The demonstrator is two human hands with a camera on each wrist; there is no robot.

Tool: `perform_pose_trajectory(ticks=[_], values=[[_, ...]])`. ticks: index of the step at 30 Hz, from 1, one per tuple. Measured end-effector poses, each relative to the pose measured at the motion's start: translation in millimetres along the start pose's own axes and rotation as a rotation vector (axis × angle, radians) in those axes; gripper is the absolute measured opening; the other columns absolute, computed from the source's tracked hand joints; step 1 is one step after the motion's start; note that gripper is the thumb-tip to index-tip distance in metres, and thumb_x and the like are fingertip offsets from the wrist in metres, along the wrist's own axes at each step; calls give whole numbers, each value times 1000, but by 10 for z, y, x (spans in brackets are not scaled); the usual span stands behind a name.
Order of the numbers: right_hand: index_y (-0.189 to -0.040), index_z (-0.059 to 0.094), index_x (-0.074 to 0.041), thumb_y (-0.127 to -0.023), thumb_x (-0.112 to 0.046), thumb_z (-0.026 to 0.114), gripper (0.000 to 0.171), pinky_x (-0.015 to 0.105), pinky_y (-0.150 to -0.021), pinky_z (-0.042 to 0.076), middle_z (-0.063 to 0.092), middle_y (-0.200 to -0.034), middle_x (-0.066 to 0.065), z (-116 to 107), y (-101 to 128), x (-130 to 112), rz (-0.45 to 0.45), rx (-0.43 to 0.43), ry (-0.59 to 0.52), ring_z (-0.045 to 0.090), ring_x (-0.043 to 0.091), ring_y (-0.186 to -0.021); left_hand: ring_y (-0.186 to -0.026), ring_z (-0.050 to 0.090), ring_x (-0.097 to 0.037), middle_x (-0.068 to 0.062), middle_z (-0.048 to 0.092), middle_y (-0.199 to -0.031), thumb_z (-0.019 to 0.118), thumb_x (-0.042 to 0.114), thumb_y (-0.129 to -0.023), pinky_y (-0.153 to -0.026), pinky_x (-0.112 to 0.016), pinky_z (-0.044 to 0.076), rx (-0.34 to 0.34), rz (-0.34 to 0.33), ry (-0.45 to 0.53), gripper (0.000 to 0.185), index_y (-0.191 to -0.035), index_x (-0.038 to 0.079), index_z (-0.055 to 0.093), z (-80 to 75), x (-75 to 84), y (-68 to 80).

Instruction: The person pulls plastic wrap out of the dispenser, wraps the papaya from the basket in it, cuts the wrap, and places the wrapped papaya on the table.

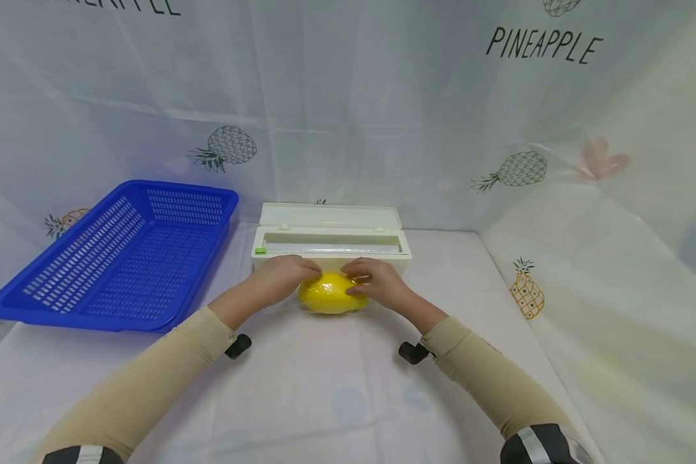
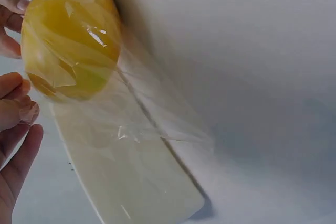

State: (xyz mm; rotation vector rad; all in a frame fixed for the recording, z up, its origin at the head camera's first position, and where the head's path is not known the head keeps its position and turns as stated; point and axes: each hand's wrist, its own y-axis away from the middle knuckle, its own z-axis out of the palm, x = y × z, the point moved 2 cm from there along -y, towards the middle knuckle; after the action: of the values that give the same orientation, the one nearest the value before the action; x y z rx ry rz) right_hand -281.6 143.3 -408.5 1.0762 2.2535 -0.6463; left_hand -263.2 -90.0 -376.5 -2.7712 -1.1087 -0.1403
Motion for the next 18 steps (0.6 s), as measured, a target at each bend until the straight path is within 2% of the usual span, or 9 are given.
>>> perform_pose_trajectory(ticks=[5,11,14,18], values=[[-120,68,-6,-81,-8,80,41,26,-86,53,63,-123,5,86,70,11,-20,78,-45,63,21,-108,-119,57,-26,-8,63,-127,64,-7,-89,-102,-40,44,66,54,-8,36,-123,6,66,30,31,86],[-120,69,-7,-81,-6,78,40,27,-88,52,63,-122,3,166,139,10,-50,150,-55,61,20,-110,-115,60,-22,-5,65,-123,64,-2,-91,-99,-36,46,72,32,25,37,-126,10,65,55,49,144],[-120,69,-9,-83,-7,77,38,28,-91,51,64,-122,1,196,164,18,-54,160,-51,60,18,-112,-104,64,-21,-5,68,-114,65,1,-92,-93,-34,51,101,16,21,42,-132,10,60,57,61,174],[-118,72,-13,-84,-11,76,34,30,-95,49,66,-120,-4,216,183,25,-44,158,-43,59,15,-114,-87,64,-19,-6,66,-99,67,-4,-88,-82,-29,55,162,71,-12,43,-130,4,61,84,65,202]])
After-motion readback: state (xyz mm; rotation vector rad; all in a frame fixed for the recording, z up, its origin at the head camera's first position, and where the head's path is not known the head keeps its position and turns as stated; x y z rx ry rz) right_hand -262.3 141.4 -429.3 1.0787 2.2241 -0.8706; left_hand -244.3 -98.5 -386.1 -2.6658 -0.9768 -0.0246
